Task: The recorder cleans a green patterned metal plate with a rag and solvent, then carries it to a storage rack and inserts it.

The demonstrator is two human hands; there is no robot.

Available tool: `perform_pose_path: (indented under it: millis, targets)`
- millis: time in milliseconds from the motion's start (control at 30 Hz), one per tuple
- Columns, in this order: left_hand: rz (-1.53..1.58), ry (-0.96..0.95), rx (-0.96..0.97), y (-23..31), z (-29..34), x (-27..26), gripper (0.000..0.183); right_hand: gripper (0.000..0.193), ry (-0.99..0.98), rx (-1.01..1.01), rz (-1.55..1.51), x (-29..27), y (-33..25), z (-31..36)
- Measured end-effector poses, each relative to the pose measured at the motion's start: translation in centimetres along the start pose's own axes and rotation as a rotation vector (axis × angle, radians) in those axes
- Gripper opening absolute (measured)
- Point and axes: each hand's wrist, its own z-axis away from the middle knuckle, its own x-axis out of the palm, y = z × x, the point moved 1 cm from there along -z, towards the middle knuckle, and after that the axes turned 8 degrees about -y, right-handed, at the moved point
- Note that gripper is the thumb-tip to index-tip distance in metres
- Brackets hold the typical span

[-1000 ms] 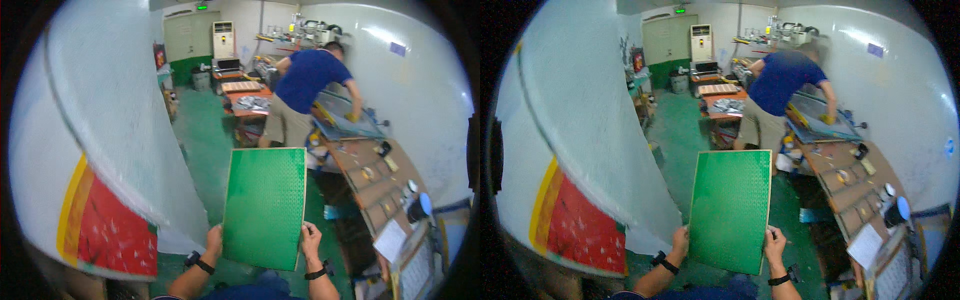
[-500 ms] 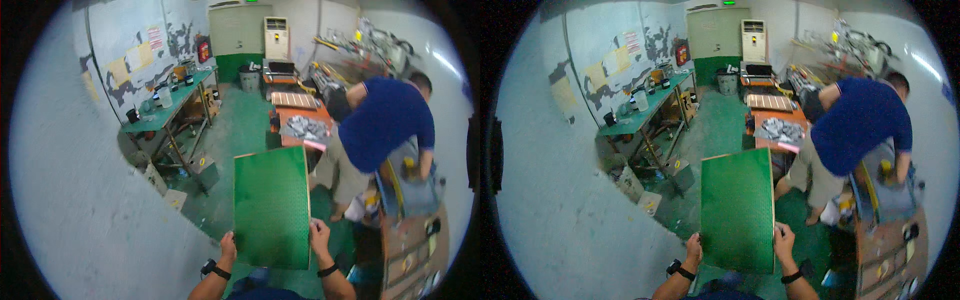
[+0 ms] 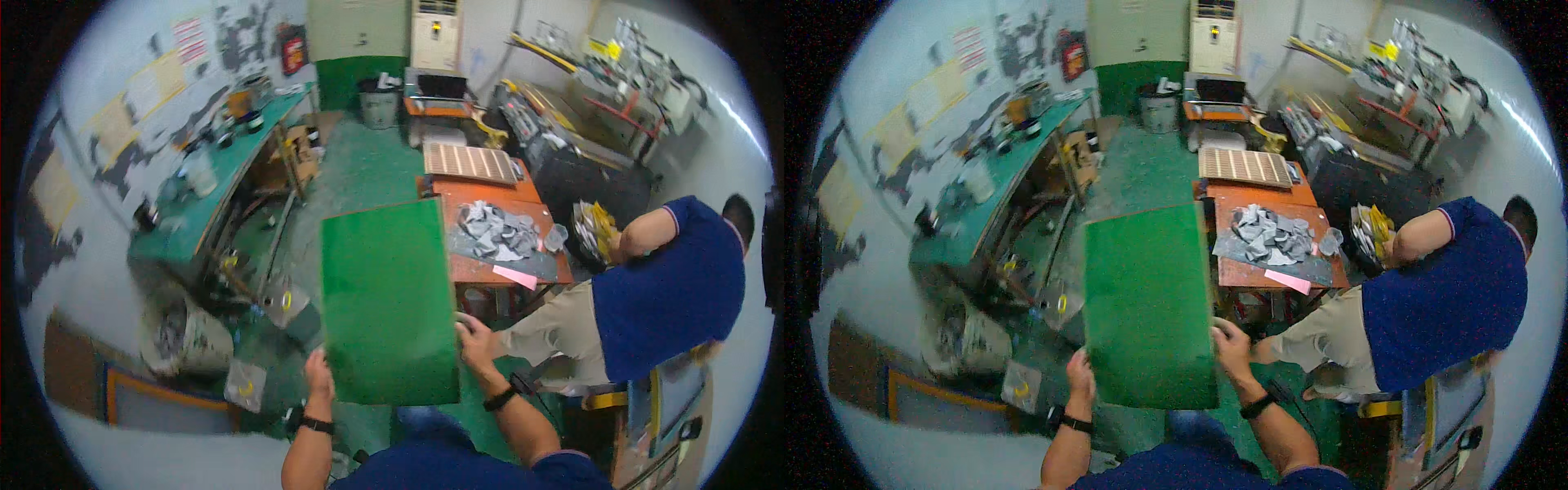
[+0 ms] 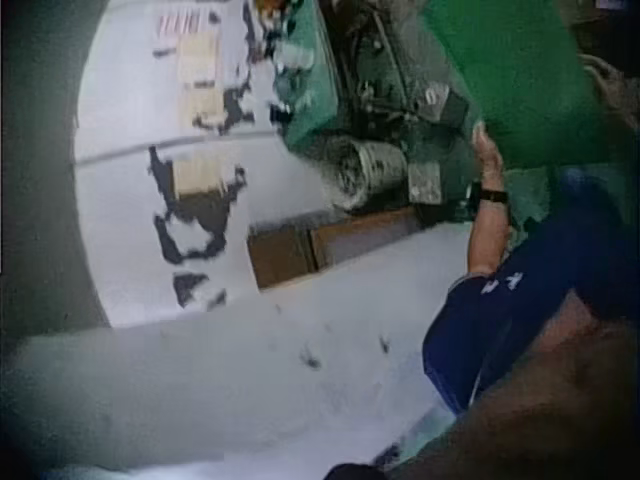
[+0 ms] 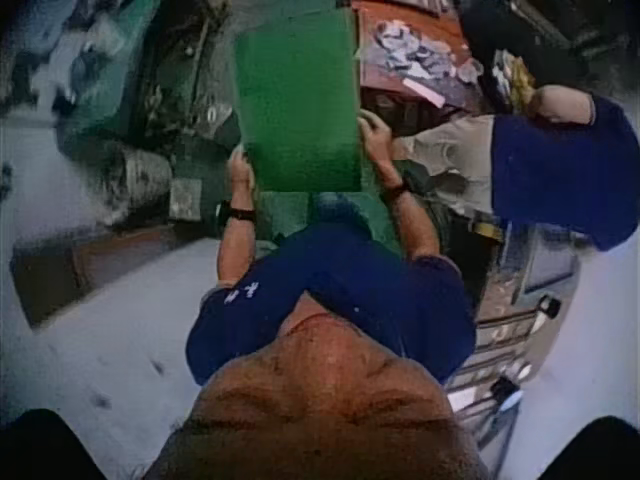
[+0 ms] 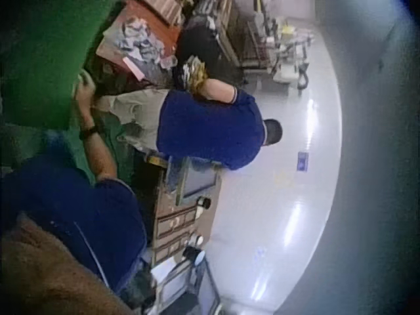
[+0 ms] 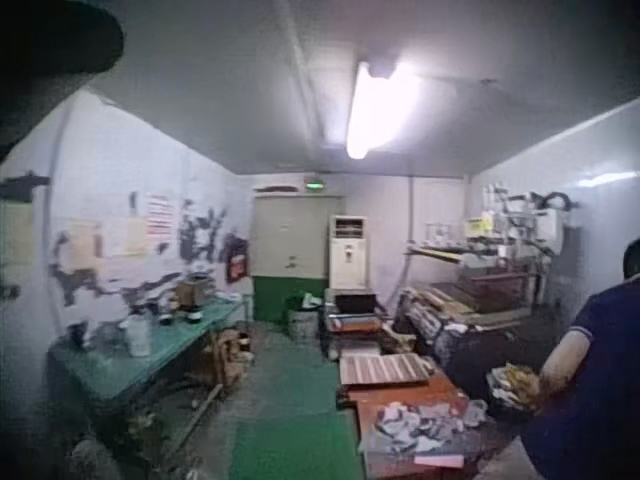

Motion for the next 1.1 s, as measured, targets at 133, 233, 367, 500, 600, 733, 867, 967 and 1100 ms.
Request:
perform_pose_path:
  millis: [133, 233, 367, 500, 600, 733, 867, 967, 1100]
  targets:
    - [-0.101, 0.220, 0.021, 3.9, -11.0, -5.7, 0.027, 0.026, -0.109, -0.052, 0.014, 7.7, -1.5, -15.0]
    - [-0.088, 0.211, 0.023, 10.1, -15.1, -2.0, 0.026, 0.029, -0.256, -0.131, 0.084, 12.8, -3.7, -23.2]
    - [-0.179, 0.328, 0.141, 11.3, -26.4, -3.2, 0.026, 0.026, -0.305, -0.036, -0.024, 15.7, -2.8, -32.8]
    - [-0.055, 0.273, 0.196, 15.1, -36.1, -5.0, 0.025, 0.023, -0.367, -0.061, -0.036, 21.2, -2.6, -42.1]
    - [-0.023, 0.284, 0.181, 15.5, -45.1, -7.4, 0.025, 0.023, -0.391, -0.021, 0.052, 24.4, -3.0, -49.1]
    - [-0.132, 0.235, 0.128, 18.4, -54.9, -8.1, 0.025, 0.022, -0.403, 0.085, -0.020, 28.3, -2.7, -57.7]
    - [-0.300, 0.326, 0.077, 21.7, -62.4, -11.8, 0.029, 0.014, -0.557, 0.111, 0.001, 34.6, -2.7, -66.0]
    - [-0.299, 0.384, 0.074, 25.2, -66.9, -11.9, 0.028, 0.014, -0.660, 0.198, -0.121, 39.2, -0.5, -72.2]
    - [-0.326, 0.471, 0.112, 27.4, -72.8, -15.0, 0.028, 0.012, -0.721, 0.249, -0.149, 46.5, 0.7, -80.2]
